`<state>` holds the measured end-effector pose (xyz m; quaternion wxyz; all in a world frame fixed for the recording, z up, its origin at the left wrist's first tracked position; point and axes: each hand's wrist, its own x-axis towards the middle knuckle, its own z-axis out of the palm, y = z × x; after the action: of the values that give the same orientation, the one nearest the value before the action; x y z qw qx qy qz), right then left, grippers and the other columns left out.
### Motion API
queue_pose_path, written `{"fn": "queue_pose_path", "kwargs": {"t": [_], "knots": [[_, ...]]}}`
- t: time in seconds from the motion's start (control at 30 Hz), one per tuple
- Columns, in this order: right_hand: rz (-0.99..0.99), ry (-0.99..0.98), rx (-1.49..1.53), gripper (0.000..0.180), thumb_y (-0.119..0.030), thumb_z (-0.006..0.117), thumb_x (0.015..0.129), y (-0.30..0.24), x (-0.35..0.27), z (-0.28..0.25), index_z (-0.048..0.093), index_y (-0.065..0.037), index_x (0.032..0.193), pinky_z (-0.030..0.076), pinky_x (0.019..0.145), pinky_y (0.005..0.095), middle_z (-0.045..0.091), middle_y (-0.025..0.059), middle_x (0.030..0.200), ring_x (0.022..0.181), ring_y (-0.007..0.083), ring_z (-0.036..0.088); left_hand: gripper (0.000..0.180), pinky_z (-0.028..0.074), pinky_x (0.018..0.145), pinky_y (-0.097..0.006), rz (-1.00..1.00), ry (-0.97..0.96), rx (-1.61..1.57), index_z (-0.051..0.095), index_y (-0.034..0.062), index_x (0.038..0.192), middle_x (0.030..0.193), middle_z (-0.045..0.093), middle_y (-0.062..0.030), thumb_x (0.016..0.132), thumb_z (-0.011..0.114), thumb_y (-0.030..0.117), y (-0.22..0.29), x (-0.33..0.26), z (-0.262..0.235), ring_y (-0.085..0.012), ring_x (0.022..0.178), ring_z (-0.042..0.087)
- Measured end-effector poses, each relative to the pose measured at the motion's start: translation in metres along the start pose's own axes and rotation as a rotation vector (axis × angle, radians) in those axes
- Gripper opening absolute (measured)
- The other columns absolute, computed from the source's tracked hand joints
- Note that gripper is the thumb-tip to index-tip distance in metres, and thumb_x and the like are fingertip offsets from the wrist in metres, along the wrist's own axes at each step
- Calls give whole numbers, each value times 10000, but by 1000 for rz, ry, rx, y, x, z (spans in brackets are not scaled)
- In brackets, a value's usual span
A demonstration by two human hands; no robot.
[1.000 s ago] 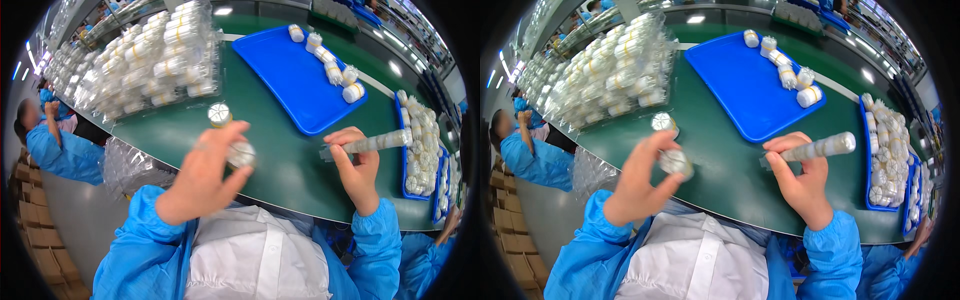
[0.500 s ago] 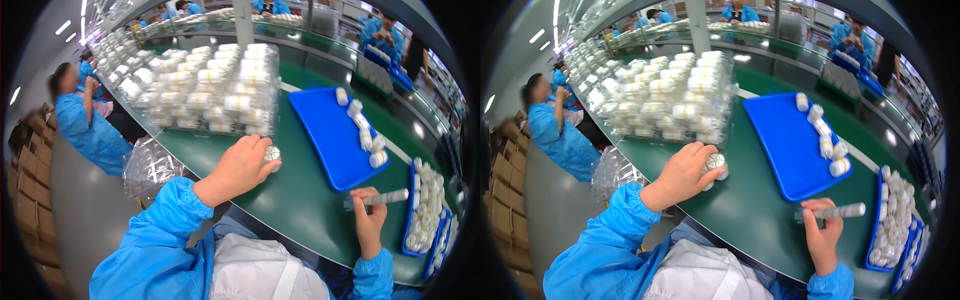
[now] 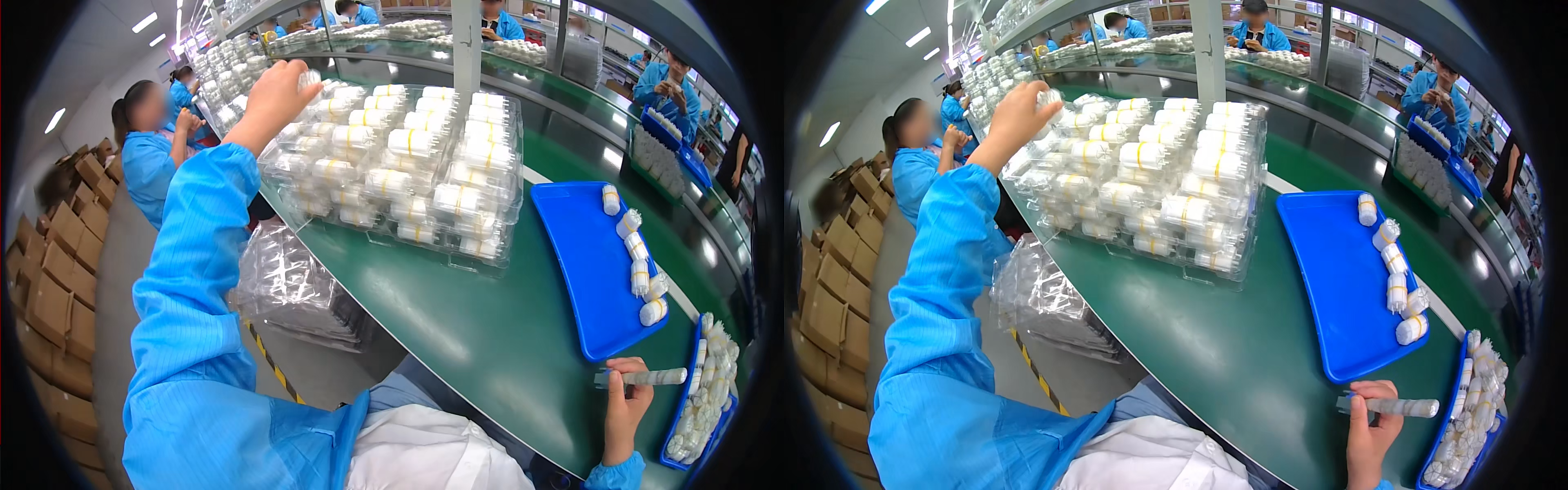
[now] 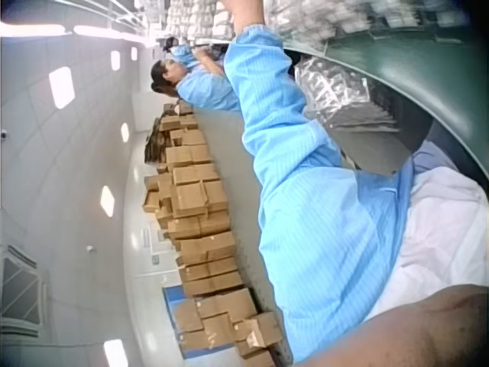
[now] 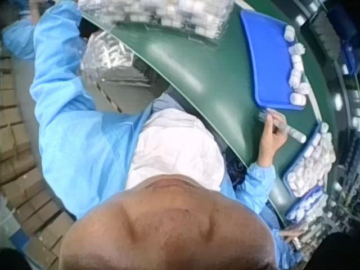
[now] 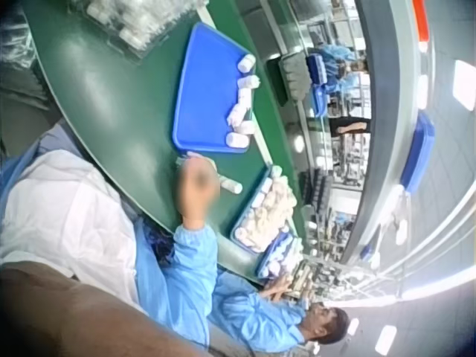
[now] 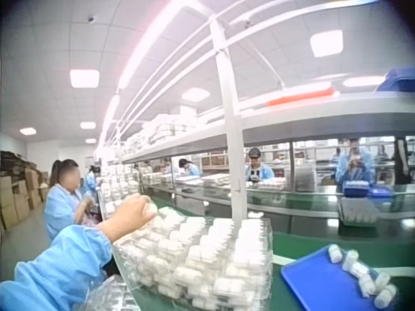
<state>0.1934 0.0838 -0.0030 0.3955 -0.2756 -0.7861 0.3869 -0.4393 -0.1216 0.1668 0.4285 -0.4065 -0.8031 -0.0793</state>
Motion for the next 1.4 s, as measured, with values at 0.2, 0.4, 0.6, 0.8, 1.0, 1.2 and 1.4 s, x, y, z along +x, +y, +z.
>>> {"fn": "queue_pose_path", "kwargs": {"t": [0.2, 0.4, 0.6, 0.8, 1.0, 1.2, 1.4], "knots": [[47, 39, 7, 104, -60, 691, 920, 10, 2, -1, 600, -31, 961, 484, 870, 354, 656, 116, 983, 933, 208, 593, 523, 504, 932, -477, -96, -269, -138, 752, 70, 1055, 1073, 660, -201, 982, 555, 549, -6, -1, 31, -395, 1083, 625], [40, -6, 51, 98, -33, 690, 902, 5, 1, 1, 609, -29, 956, 485, 871, 348, 657, 119, 993, 937, 212, 602, 564, 482, 956, -487, -201, -380, -589, 718, -6, 1128, 1145, 690, -237, 1024, 496, 502, -34, -18, 64, -414, 1107, 624], [20, -11, -39, 94, -11, 722, 853, -5, 0, 4, 709, -34, 943, 518, 768, 355, 691, 99, 920, 849, 214, 650, 359, 431, 1051, -435, -56, 70, -518, 693, 37, 1190, 1247, 662, -195, 1036, 549, 328, 35, 8, 36, -362, 1211, 590], [-332, -36, -161, 162, -62, 811, 811, 3, 8, 4, 688, -51, 917, 548, 702, 390, 713, 97, 880, 800, 285, 683, 256, 446, 1063, -406, 489, -8, -1005, 657, 27, 1174, 1239, 651, -160, 937, 580, -29, 331, -38, -93, -350, 1230, 592], [-432, -60, -241, 196, -47, 824, 780, -6, 4, 3, 667, -61, 895, 548, 684, 377, 720, 97, 888, 803, 289, 674, 458, 458, 1061, -449, 566, -21, -1081, 563, 57, 1311, 1371, 553, -193, 873, 543, -76, 518, -21, -32, -411, 1287, 522], [-445, -37, -248, 207, -74, 809, 779, -3, 1, 1, 653, -58, 915, 535, 648, 394, 685, 84, 873, 782, 284, 655, 546, 351, 1167, -534, 303, -256, -699, 568, 194, 1413, 1539, 448, -184, 874, 658, 184, 595, 20, 54, -411, 1447, 384], [-518, -82, -226, 187, -101, 721, 765, 2, -5, 9, 560, -61, 850, 481, 681, 395, 553, 85, 846, 844, 276, 555, 493, 515, 982, -437, 445, -840, -1084, 733, 102, 1173, 1194, 709, -164, 694, 784, 204, 562, 60, 156, -348, 1106, 668]]}}
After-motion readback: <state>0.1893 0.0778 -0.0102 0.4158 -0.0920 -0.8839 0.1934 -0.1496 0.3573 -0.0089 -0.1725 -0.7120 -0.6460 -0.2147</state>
